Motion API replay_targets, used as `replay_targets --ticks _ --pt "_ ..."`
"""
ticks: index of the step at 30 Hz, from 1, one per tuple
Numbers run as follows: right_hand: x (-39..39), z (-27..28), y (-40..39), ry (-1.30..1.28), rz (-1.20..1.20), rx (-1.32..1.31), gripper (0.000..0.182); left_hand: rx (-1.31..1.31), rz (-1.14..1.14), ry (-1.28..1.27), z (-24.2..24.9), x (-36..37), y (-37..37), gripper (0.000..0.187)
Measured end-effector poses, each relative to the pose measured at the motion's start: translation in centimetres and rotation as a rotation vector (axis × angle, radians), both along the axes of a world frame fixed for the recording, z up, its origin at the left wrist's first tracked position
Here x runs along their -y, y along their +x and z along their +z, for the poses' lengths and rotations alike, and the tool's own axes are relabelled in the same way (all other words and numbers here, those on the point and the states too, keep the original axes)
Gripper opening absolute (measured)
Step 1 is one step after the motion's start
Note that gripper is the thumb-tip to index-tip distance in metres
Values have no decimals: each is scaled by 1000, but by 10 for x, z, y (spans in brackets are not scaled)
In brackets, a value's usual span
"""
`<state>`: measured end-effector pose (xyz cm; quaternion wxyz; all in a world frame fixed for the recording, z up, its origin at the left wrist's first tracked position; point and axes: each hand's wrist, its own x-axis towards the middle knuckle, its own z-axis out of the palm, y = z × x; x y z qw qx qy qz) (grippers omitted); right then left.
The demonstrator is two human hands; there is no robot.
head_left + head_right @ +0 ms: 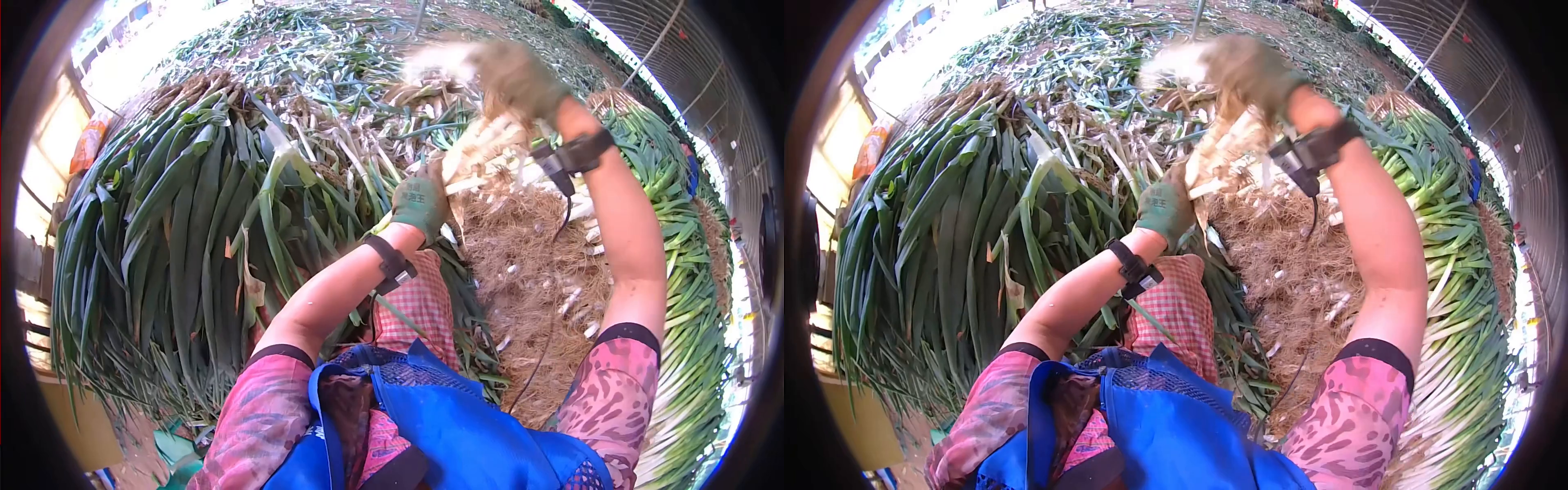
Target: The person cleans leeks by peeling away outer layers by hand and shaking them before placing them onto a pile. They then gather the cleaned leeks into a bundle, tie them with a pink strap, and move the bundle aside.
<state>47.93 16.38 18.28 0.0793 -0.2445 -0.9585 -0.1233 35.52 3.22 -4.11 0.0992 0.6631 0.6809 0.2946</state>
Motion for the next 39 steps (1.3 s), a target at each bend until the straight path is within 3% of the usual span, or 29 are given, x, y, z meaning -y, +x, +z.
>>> replay_targets --ticks 2,4,5,7,9,11,12,13,15,17,18,20,22,23,24,25,26,28,30,32,34,36,39 --pt "-38 47 55 -69 413 -477 18 81 68 -52 17 1 -9 64" --pt "-42 67 106 -599 186 -1250 32 120 96 -45 15 -6 -23 66" --pt "-33 66 106 -691 27 -988 22 115 118 -64 15 -8 -26 62" --pt "-24 28 88 -397 42 -626 32 81 124 -110 21 -10 -28 54" --pt "35 -22 27 -99 -9 -443 45 33 103 -166 27 -10 -26 43" --pt "98 -43 -13 16 -339 -130 47 5 74 -123 24 -11 -21 34" --pt "101 -58 -21 193 -453 116 47 -13 56 -109 20 -10 -17 30" --pt "101 -68 -23 260 -419 103 43 76 80 235 -17 -24 -11 23" --pt "93 -81 -25 416 -346 81 36 116 100 234 -17 -26 -9 23" --pt "80 -90 -20 468 -169 45 14 186 112 94 -16 -30 -12 24" --pt "76 -91 -15 486 -98 9 8 191 101 163 -18 -27 -14 26" --pt "63 -86 -8 613 11 -40 6 193 90 312 -12 -22 -21 31" --pt "46 -74 3 902 -109 -41 7 194 144 152 0 -17 -29 46" --pt "8 -64 27 637 -44 -439 17 196 168 69 4 -16 -31 56" --pt "8 -34 38 551 -187 -627 23 190 178 51 2 -14 -32 57" --pt "19 1 45 506 -506 -641 26 176 188 35 0 -12 -35 58" --pt "26 20 53 339 -544 -769 32 165 195 19 0 -10 -37 59" --pt "57 34 41 -139 -280 -1025 43 175 177 31 5 -10 -36 59" --pt "74 13 21 -398 -175 -837 44 187 163 64 7 -11 -33 58" --pt "96 -3 -12 -208 -388 -175 48 107 148 -9 7 -13 -28 54" --pt "88 -58 -27 -114 -566 -153 47 26 138 -26 2 -11 -21 51" --pt "76 -68 -28 -143 -488 -160 48 -50 143 27 -7 -12 -18 49" --pt "68 -65 -31 -76 -453 -213 47 52 173 77 -2 -15 -26 50"
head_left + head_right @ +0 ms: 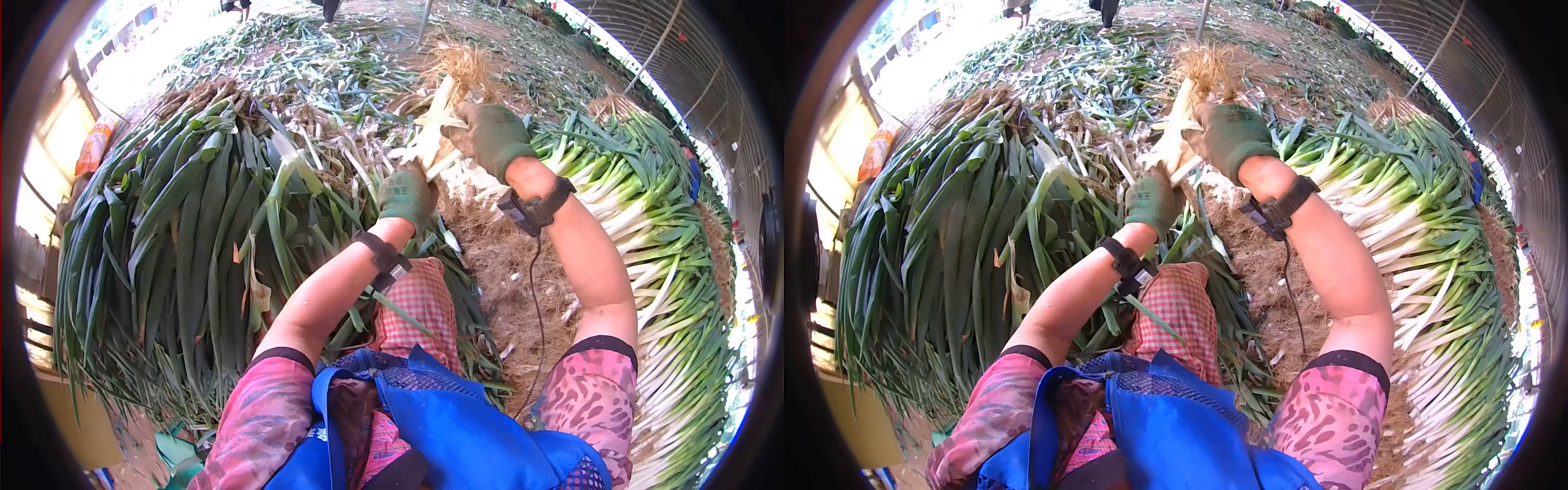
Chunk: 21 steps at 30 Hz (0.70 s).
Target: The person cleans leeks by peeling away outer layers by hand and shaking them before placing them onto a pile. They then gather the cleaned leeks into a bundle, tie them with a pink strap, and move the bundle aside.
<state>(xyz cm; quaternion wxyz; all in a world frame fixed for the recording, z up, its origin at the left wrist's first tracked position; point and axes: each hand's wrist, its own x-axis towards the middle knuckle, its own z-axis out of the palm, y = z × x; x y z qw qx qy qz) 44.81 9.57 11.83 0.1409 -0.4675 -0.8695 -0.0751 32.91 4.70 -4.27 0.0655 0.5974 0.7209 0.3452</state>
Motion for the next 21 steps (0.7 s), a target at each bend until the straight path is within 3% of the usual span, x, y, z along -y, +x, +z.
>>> replay_targets --ticks 3,5,8,10,11,12,13,15,16,18,20,21 --pt "-8 27 13 79 -34 -244 42 95 45 119 5 2 -6 50" --pt "-8 35 15 44 -117 -201 42 108 37 160 6 -2 -5 46" --pt "-42 20 27 267 -96 -274 32 81 -16 255 18 -7 1 45" --pt "-67 34 43 350 -314 -354 31 62 -12 263 20 -10 1 45" --pt "-137 45 100 584 -205 -228 29 89 7 237 9 -7 -1 46" --pt "-115 90 111 336 -456 -575 31 108 29 217 -8 -4 -7 46" --pt "-102 119 123 300 -557 -568 34 124 46 197 -17 -2 -15 46" --pt "-160 133 179 53 -219 -712 41 103 116 140 -20 -5 -20 49" --pt "-125 121 159 -139 -18 -782 47 149 87 135 -13 -5 -20 50" --pt "-70 81 112 -264 376 -763 54 208 50 127 -5 -6 -19 50" --pt "-37 46 76 -376 588 -713 52 238 30 110 -7 -5 -15 50" --pt "-26 38 62 -568 502 -654 50 226 23 93 -5 -2 -12 50"
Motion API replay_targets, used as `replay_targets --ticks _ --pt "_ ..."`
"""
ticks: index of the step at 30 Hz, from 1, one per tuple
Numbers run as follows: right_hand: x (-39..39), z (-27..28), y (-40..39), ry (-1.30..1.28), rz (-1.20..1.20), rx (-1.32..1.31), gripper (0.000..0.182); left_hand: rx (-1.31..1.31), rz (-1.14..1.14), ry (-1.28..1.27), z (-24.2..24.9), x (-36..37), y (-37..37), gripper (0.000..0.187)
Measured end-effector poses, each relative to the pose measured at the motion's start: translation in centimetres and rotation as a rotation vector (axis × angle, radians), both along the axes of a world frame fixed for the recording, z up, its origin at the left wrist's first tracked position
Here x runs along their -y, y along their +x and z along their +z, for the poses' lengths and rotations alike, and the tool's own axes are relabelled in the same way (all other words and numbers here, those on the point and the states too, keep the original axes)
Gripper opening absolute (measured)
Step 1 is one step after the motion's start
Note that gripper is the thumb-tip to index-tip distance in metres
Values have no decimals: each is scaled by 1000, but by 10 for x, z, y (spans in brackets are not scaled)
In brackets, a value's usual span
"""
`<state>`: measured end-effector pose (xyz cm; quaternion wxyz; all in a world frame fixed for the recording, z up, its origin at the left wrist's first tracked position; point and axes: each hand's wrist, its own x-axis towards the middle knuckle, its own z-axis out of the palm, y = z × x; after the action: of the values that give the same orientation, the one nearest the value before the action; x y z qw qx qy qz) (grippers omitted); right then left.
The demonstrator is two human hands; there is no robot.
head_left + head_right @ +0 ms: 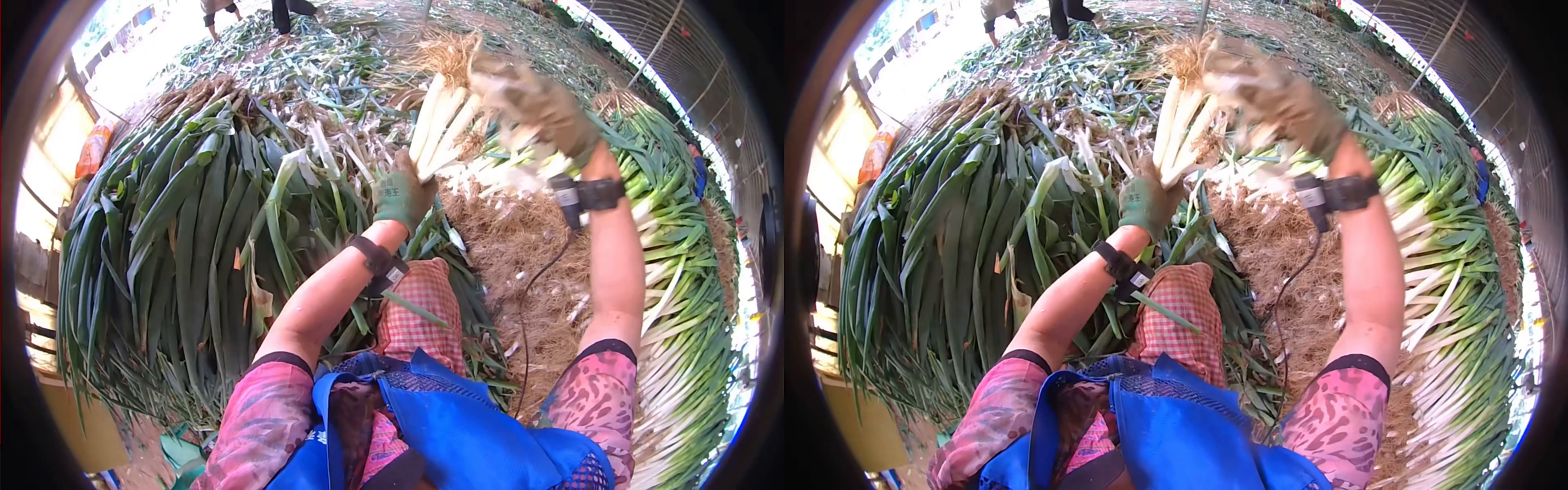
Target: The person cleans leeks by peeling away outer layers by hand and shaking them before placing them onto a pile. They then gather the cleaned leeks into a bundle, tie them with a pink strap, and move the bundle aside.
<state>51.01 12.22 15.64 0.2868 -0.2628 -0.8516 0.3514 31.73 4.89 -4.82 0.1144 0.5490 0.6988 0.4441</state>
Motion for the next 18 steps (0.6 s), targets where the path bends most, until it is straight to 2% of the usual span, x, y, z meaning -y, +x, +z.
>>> replay_targets --ticks 1,3,5,6,8,9,10,13,14,15,16,17,18 --pt "11 -8 -14 -162 -12 127 49 -13 -9 -15 4 5 3 50" --pt "-1 -29 -25 -177 -156 495 45 -7 -33 -19 9 11 3 50" --pt "23 -16 -40 -58 -339 430 43 32 -61 4 13 15 -5 50" --pt "-24 -33 -18 338 -163 166 43 101 -90 -52 16 13 -17 53" --pt "-25 30 14 473 -630 65 33 319 -146 98 13 12 -37 56" --pt "-54 46 50 354 -568 -265 30 380 -189 73 7 7 -53 58" --pt "-90 62 89 371 -613 -297 30 560 -299 136 1 0 -66 51" --pt "-101 64 128 611 -518 -122 37 665 -311 140 17 -2 -96 42" --pt "-31 52 95 165 -513 -388 38 662 -323 117 17 -15 -111 42" --pt "-20 23 101 470 -471 -64 37 531 -329 129 39 -13 -123 37" --pt "-8 -16 97 258 -511 35 37 397 -334 141 68 -9 -135 33" --pt "3 -55 94 58 -557 151 38 50 -352 368 82 -21 -157 28" --pt "9 -116 103 -100 -466 -3 47 -306 -362 585 98 -37 -181 25"
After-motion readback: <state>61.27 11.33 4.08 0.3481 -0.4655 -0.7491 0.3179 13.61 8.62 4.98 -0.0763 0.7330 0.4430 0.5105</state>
